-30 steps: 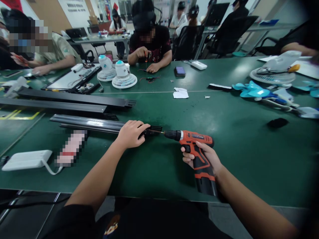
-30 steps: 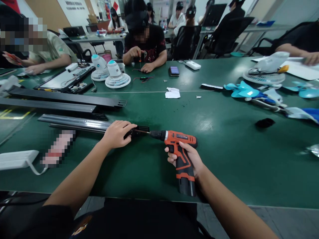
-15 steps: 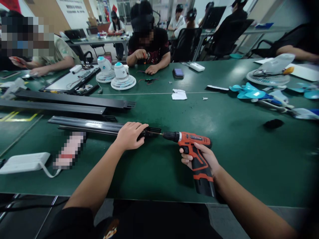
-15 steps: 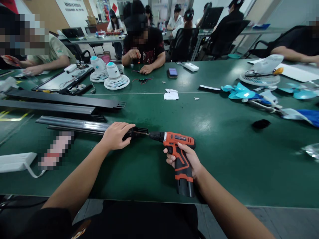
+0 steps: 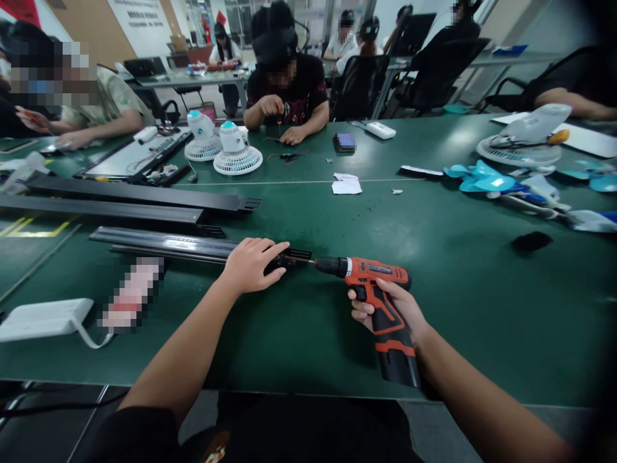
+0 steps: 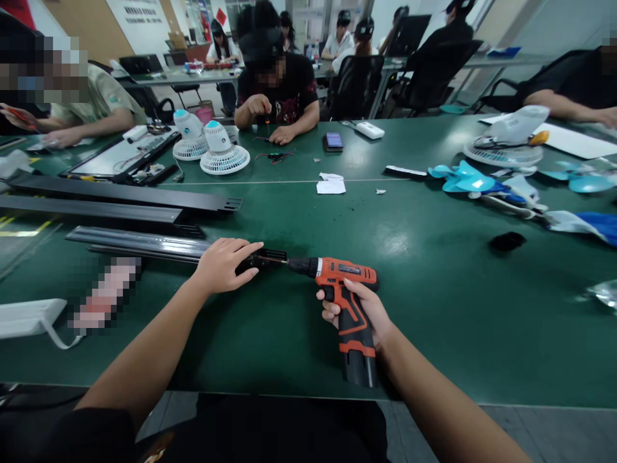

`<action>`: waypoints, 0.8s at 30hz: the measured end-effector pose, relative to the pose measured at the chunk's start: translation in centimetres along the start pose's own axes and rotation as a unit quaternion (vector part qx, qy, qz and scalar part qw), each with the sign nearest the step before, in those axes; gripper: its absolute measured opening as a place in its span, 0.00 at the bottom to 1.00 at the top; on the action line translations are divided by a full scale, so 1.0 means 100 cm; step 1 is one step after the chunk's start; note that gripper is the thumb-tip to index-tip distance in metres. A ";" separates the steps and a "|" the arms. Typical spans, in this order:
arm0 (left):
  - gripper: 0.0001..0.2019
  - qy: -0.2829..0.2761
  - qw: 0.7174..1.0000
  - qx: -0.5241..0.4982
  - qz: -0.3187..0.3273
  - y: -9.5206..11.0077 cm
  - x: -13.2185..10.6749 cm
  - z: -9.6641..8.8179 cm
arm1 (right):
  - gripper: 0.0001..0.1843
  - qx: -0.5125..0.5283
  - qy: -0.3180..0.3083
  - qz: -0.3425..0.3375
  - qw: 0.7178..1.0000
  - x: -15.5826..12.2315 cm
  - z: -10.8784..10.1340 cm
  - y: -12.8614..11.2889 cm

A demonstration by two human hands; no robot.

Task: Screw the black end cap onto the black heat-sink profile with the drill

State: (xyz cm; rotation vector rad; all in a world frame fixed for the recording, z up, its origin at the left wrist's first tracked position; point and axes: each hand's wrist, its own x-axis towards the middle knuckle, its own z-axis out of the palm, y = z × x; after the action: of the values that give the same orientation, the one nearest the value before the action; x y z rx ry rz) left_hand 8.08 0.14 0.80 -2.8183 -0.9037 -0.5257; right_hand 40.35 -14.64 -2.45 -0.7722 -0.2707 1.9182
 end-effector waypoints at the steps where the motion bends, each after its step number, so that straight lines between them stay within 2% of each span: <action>1: 0.26 0.002 1.000 0.001 -0.001 0.000 0.000 0.000 | 0.14 0.000 0.001 0.001 1.000 0.000 0.000 0.000; 13: 0.21 -0.002 1.000 0.007 -0.011 0.001 0.002 0.002 | 0.16 0.012 0.003 0.008 1.000 0.000 0.000 -0.001; 24: 0.22 -0.010 1.000 0.008 -0.006 0.001 0.002 0.000 | 0.16 0.007 0.001 0.009 1.000 0.000 0.001 -0.001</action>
State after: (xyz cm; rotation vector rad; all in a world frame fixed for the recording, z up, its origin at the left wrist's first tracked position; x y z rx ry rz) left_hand 8.31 0.12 0.85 -2.8112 -0.9260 -0.4897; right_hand 40.33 -14.57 -2.37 -0.7684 -0.2495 1.9341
